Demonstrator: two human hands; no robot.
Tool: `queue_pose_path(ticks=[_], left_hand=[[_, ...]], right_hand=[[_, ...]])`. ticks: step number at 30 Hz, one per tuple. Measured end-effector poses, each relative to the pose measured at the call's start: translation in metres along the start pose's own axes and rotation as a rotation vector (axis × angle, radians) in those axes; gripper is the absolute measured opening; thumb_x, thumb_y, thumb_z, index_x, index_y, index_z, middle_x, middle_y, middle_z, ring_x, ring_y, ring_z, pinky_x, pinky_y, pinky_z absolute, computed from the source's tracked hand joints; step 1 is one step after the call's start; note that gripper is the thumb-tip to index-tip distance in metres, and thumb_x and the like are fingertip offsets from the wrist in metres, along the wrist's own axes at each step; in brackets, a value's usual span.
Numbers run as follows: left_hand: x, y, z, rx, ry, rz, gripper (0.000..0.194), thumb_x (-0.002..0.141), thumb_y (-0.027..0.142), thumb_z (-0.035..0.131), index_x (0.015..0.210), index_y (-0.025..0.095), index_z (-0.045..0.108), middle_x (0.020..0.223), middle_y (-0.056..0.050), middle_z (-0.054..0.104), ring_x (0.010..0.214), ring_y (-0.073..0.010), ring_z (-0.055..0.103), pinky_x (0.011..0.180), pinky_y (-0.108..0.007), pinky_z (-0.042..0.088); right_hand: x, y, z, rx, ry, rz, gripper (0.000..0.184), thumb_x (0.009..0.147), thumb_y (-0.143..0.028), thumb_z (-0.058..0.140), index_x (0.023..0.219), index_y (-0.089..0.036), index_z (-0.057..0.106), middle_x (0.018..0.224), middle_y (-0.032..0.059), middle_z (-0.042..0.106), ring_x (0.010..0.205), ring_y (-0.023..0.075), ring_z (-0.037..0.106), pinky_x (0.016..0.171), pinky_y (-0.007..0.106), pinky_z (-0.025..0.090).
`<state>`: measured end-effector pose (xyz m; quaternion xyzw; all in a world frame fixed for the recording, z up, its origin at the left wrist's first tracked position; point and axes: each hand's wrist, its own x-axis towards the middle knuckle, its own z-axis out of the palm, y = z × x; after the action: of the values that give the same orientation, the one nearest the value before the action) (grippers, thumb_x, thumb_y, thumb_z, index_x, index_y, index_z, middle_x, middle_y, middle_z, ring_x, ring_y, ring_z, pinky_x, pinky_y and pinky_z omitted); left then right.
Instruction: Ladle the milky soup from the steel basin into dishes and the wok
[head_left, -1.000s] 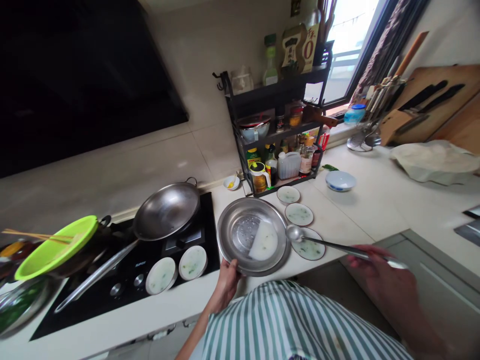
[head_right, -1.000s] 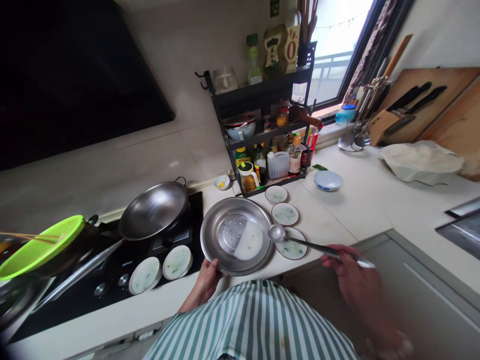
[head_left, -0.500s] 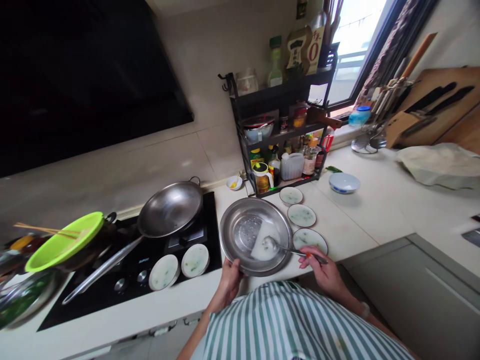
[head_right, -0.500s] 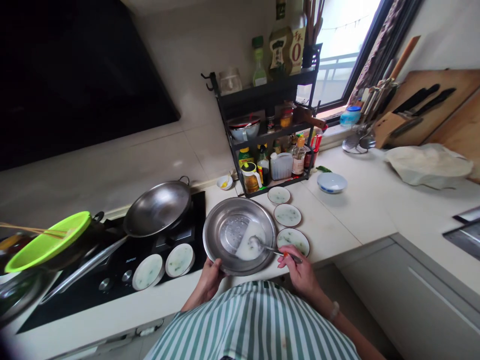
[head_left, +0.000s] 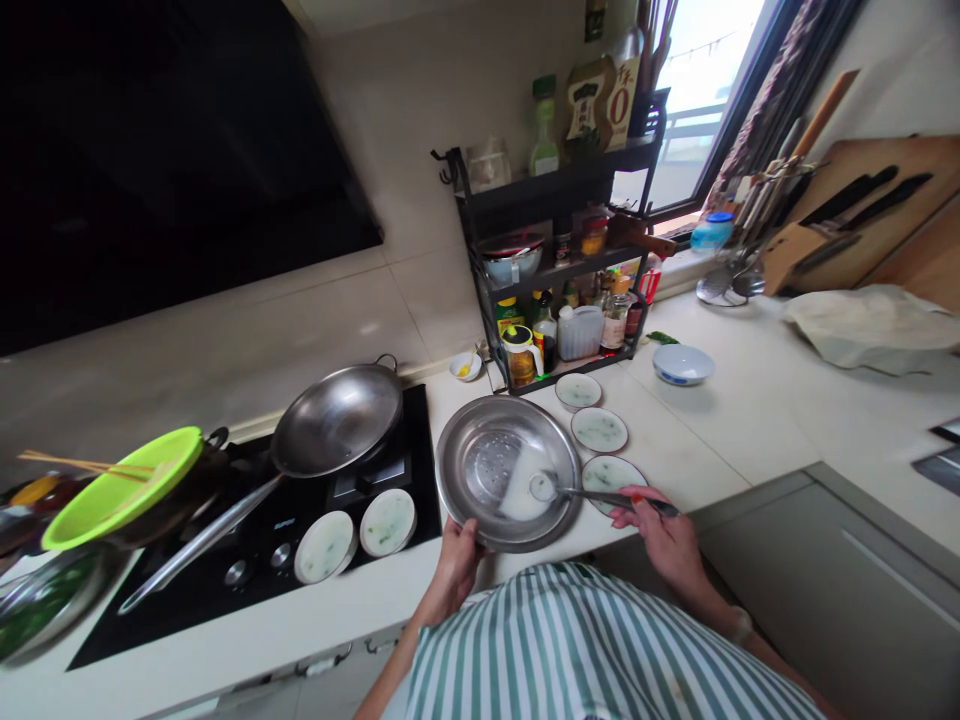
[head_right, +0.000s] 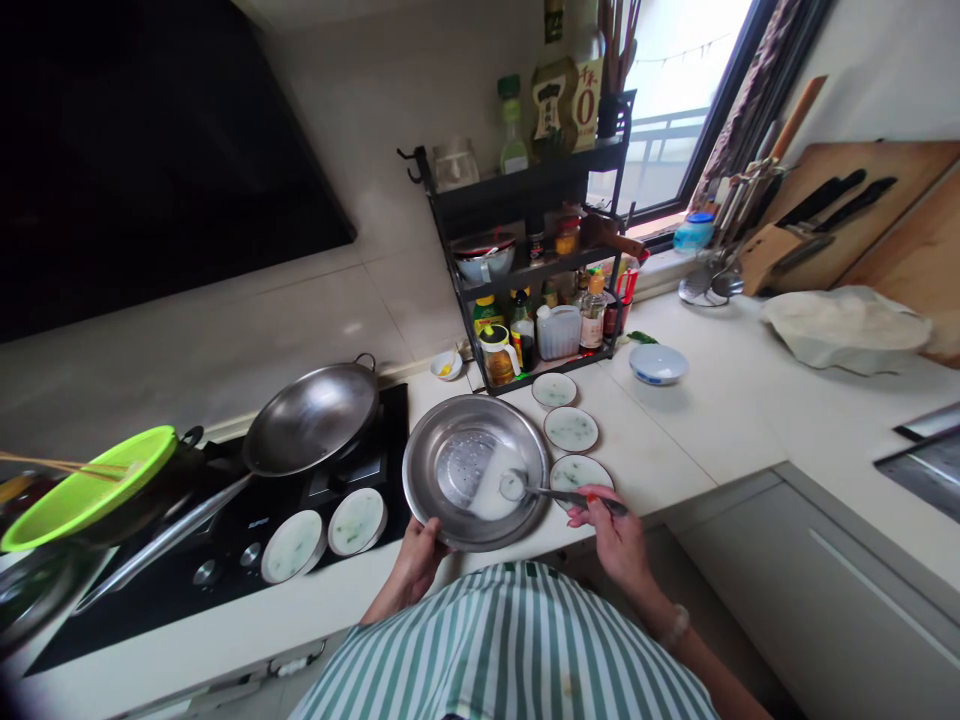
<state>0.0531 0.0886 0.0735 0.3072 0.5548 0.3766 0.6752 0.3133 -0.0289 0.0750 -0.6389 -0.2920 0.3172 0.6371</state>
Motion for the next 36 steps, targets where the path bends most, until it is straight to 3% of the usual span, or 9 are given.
queue_pose_path(ticks=[13,21,28,36], left_hand=[[-0.001,0.001,0.0,0.015,-0.022,0.015,0.026,0.07,0.01,0.05,0.094,0.02,0.046,0.062,0.004,0.057,0.048,-0.0092,0.051,0.044,-0.019,0.039],[-0.002,0.003,0.002,0.018,-0.013,0.009,0.024,0.07,0.011,0.052,0.091,0.02,0.046,0.061,0.005,0.056,0.048,-0.0094,0.051,0.045,-0.02,0.04],[-0.001,0.003,0.002,0.017,0.011,0.006,0.023,0.067,0.014,0.055,0.088,0.02,0.047,0.06,0.006,0.054,0.048,-0.0092,0.05,0.046,-0.021,0.041],[0.0,0.005,0.001,0.015,-0.009,0.0,0.023,0.067,0.013,0.054,0.087,0.02,0.047,0.058,0.006,0.054,0.046,-0.0091,0.049,0.045,-0.019,0.038]], right_hand=[[0.002,0.004,0.003,0.168,0.068,0.058,0.036,0.075,-0.051,0.064,0.088,-0.017,0.062,0.064,0.0029,0.068,0.057,0.0194,0.065,0.06,0.034,0.055],[0.0,-0.022,0.004,0.272,0.155,0.082,0.028,0.069,-0.044,0.069,0.079,-0.019,0.063,0.066,0.0026,0.067,0.055,0.0184,0.064,0.055,0.032,0.054],[0.0,-0.045,-0.024,0.281,0.191,0.032,0.018,0.069,-0.037,0.067,0.078,-0.021,0.064,0.066,0.0041,0.067,0.054,0.0175,0.062,0.056,0.032,0.054],[-0.007,-0.061,-0.065,0.135,0.375,0.024,0.016,0.068,-0.034,0.066,0.075,-0.02,0.066,0.065,0.0048,0.067,0.056,0.0186,0.064,0.058,0.031,0.055]])
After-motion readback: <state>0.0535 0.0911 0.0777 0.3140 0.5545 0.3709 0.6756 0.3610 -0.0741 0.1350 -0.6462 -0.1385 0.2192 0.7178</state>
